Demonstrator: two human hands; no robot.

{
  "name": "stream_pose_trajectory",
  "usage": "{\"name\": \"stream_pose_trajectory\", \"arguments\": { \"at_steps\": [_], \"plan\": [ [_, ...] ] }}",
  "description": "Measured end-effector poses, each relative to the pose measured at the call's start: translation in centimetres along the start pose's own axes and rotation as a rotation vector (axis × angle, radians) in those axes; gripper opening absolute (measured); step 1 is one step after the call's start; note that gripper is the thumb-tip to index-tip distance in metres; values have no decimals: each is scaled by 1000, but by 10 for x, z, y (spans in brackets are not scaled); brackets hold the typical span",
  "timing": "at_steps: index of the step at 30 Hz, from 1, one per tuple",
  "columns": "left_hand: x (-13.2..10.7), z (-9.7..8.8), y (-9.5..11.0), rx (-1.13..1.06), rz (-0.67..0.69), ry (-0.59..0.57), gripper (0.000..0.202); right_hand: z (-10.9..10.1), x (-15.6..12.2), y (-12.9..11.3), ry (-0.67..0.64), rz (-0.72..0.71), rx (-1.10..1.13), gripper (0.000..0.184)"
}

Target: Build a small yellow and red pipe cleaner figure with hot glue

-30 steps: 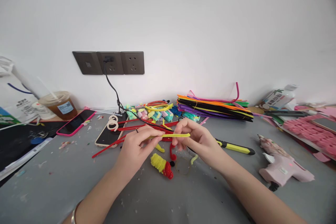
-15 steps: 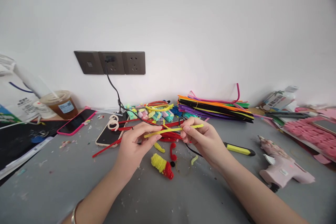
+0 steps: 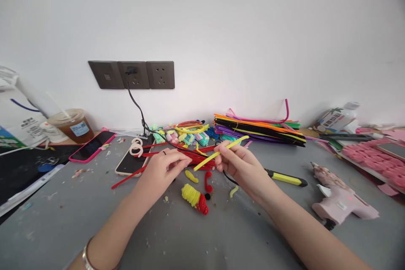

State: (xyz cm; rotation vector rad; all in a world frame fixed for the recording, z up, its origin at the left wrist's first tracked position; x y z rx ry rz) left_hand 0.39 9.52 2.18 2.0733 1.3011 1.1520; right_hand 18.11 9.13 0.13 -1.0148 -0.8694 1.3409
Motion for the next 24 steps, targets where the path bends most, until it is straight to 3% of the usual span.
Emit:
{"name": "stream_pose_trajectory", "arguments": {
  "at_steps": [3, 6, 14, 24],
  "plan": [
    [-2, 10, -17, 155, -25, -148, 18, -11, 7, -2, 107, -5, 63, 36],
    [-6, 21, -23, 207, 5, -221, 16, -12, 7, -3, 116, -3, 71, 37],
    [-11, 33, -23, 272, -23, -288, 17, -2, 3, -4, 51, -24, 39, 44],
    [-13, 32, -28, 243, -54, -259, 2, -4, 5, 2, 26, -6, 17, 41]
  ]
}}
Point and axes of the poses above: each hand's wrist, its own x-axis towards the middle knuckle, its own z-axis out of the palm, y = z × x, the point moved 8 cm from there along x, towards the middle knuckle, and after that the axes turned 14 degrees about y, right-handed, at the moved point
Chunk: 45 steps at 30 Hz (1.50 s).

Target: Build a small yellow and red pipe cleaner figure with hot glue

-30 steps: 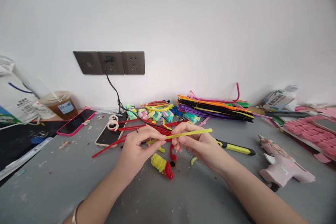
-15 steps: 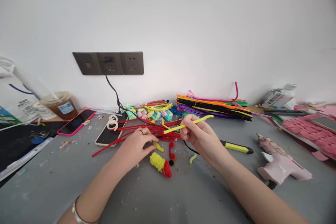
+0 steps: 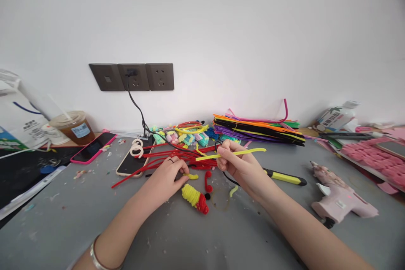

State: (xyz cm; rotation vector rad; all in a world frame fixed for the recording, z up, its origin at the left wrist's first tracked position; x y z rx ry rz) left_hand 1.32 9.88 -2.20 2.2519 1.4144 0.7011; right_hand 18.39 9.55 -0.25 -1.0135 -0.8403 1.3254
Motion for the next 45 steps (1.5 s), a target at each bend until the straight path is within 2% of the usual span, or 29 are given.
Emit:
{"name": "stream_pose_trajectory", "arguments": {
  "at_steps": [6, 9, 14, 20, 29, 37, 45],
  "plan": [
    [1, -1, -4, -129, -57, 17, 2, -1, -1, -2, 22, 6, 9, 39],
    [3, -8, -3, -309, -138, 40, 7, -1, -1, -4, 36, 17, 14, 31],
    [4, -21, 4, -679, -292, 73, 19, -4, 1, -8, 66, -16, 29, 36],
    [2, -21, 7, -893, -385, 115, 22, -4, 0, -14, 79, -87, 14, 28],
    [1, -21, 10, -949, -380, 219, 25, 6, -7, -12, -43, -175, -224, 23],
    [1, -23, 15, -985, -348, 276, 20, 8, -11, -24, -11, -348, -284, 23],
    [0, -20, 16, -981, -337, 276, 17, 5, -12, -28, 12, -406, -268, 21]
  ]
}}
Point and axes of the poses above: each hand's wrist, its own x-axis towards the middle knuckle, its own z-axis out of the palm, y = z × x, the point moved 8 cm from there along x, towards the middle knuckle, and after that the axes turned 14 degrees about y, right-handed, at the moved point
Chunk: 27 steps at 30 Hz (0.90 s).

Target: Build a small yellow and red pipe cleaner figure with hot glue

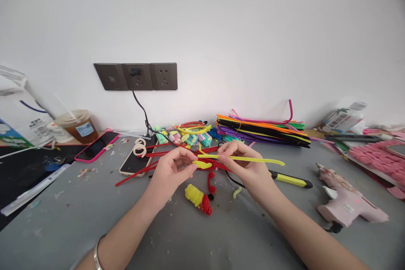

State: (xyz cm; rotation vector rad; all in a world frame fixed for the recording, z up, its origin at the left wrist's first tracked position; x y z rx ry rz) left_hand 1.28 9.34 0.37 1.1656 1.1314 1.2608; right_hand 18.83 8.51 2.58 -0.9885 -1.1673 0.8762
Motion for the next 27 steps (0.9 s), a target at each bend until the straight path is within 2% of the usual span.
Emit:
{"name": "stream_pose_trajectory", "arguments": {
  "at_steps": [6, 13, 21, 27],
  "plan": [
    [0, -2, 0, 7, 14, 16, 21, 8, -2, -5, -75, -67, -91, 22],
    [-1, -2, 1, 33, 20, 27, 20, 10, -3, -8, -91, -140, -148, 25],
    [0, -4, 2, 15, 31, 34, 18, 12, -4, -7, -133, -142, -191, 18],
    [0, -4, 3, -16, 11, 36, 19, 13, -2, -5, -205, -91, -267, 15]
  ]
}}
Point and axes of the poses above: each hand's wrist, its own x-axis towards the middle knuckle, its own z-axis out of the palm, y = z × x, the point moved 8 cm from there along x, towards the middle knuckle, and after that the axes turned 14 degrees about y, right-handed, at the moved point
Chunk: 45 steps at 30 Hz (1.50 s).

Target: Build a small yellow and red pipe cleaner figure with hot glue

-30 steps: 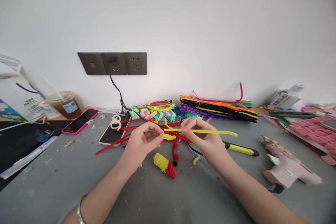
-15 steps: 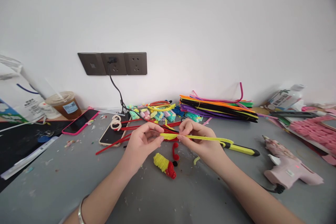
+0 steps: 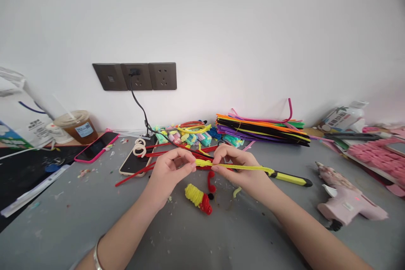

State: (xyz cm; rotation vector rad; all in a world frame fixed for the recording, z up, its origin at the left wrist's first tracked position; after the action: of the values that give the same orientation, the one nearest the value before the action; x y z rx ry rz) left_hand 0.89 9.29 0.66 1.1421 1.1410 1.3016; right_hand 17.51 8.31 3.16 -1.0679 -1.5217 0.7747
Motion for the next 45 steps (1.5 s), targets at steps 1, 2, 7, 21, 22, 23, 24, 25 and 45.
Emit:
{"name": "stream_pose_trajectory", "arguments": {
  "at_steps": [1, 2, 7, 21, 22, 23, 24, 25, 45],
  "plan": [
    [0, 1, 0, -14, -8, -5, 19, -1, 1, -1, -1, -3, 1, 15],
    [0, 1, 0, -25, -16, -11, 18, -1, 1, -1, 0, -11, -1, 14],
    [0, 0, -3, -53, -47, -19, 14, -3, 1, -4, -22, -51, -37, 13],
    [-3, 3, -7, -71, -85, -55, 14, 0, -5, -9, -162, -98, -71, 16],
    [-3, 3, -7, -70, -88, -58, 15, 0, -5, -8, -167, -95, -74, 16],
    [-3, 4, -7, -68, -92, -60, 15, 0, -5, -8, -170, -92, -74, 16],
    [-3, 4, -7, -66, -97, -64, 15, 0, -5, -7, -171, -92, -71, 16],
    [-4, 4, -7, -64, -103, -66, 16, 0, -5, -7, -171, -92, -65, 16],
    [-6, 8, -11, -70, -149, -112, 15, 9, -12, -7, -292, -41, 20, 21]
  ]
}}
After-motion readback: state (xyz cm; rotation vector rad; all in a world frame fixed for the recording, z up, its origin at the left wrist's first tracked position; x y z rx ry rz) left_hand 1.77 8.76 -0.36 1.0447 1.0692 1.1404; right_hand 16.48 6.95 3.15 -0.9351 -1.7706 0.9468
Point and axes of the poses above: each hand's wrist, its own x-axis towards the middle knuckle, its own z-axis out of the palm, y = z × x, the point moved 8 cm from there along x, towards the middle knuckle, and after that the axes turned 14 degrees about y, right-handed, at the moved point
